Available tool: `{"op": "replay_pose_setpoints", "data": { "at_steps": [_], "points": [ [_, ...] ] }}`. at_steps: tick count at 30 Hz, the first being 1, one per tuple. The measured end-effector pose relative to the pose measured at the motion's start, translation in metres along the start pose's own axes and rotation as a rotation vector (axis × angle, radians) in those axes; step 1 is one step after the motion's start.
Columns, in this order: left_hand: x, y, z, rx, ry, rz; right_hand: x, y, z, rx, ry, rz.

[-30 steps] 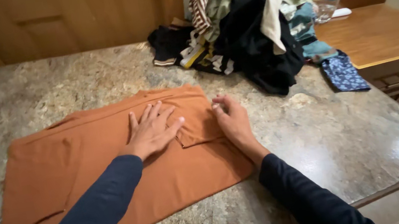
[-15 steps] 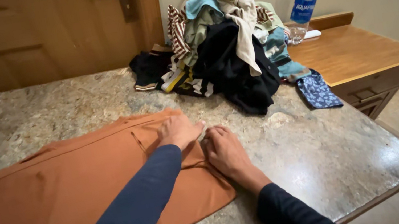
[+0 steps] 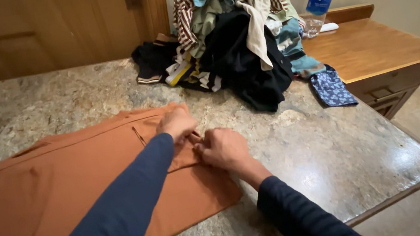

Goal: The person folds an orange shirt and a black shirt by hand on a countertop, then picks up a white shirt from a pile of clothes.

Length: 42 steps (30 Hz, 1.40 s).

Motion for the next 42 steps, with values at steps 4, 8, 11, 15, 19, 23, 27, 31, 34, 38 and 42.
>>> {"op": "replay_pose_setpoints", "data": {
  "at_steps": [4, 8, 11, 15, 19, 23, 27, 31, 34, 38, 42],
  "points": [
    [-0.008, -0.009, 0.007, -0.25, -0.072, -0.566, 0.001, 0.004, 0.011, -0.009, 0.032, 0.194],
    [-0.032, -0.031, 0.013, -0.266, 0.0, -0.715, -0.015, -0.009, 0.014, -0.059, -0.022, 0.324],
    [-0.062, -0.048, 0.016, -0.25, 0.048, -0.875, -0.042, -0.022, 0.023, -0.185, 0.016, 0.354],
    [-0.106, -0.066, 0.007, -0.203, -0.075, -0.901, -0.087, -0.008, 0.026, -0.17, -0.101, 0.129],
    [-0.153, -0.081, -0.026, -0.063, -0.159, -0.765, -0.127, 0.031, 0.012, -0.21, -0.169, 0.125],
    [-0.205, -0.097, -0.061, 0.077, -0.252, -0.66, -0.162, 0.064, -0.015, -0.32, -0.224, 0.099],
    [-0.257, -0.147, -0.109, 0.218, -0.349, -0.56, -0.206, 0.064, -0.016, -0.205, -0.365, 0.052],
    [-0.304, -0.195, -0.17, 0.376, -0.224, -0.334, -0.258, 0.067, -0.02, -0.303, -0.289, 0.101],
    [-0.328, -0.215, -0.21, 0.386, -0.293, -0.218, -0.296, 0.084, -0.023, -0.381, -0.379, 0.146],
    [-0.342, -0.221, -0.227, 0.336, -0.417, -0.216, -0.345, 0.105, -0.039, -0.379, -0.463, 0.1],
    [-0.349, -0.219, -0.219, 0.229, -0.469, -0.26, -0.379, 0.111, -0.053, -0.436, -0.446, 0.037]
  ]
}}
Point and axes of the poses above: each hand's wrist, its own z-axis towards the middle knuckle, its own y-axis out of the palm, x = y × z, the point moved 1 cm from there along z, towards the middle knuckle, and after that the axes turned 6 degrees about -x, right-handed, at the moved point
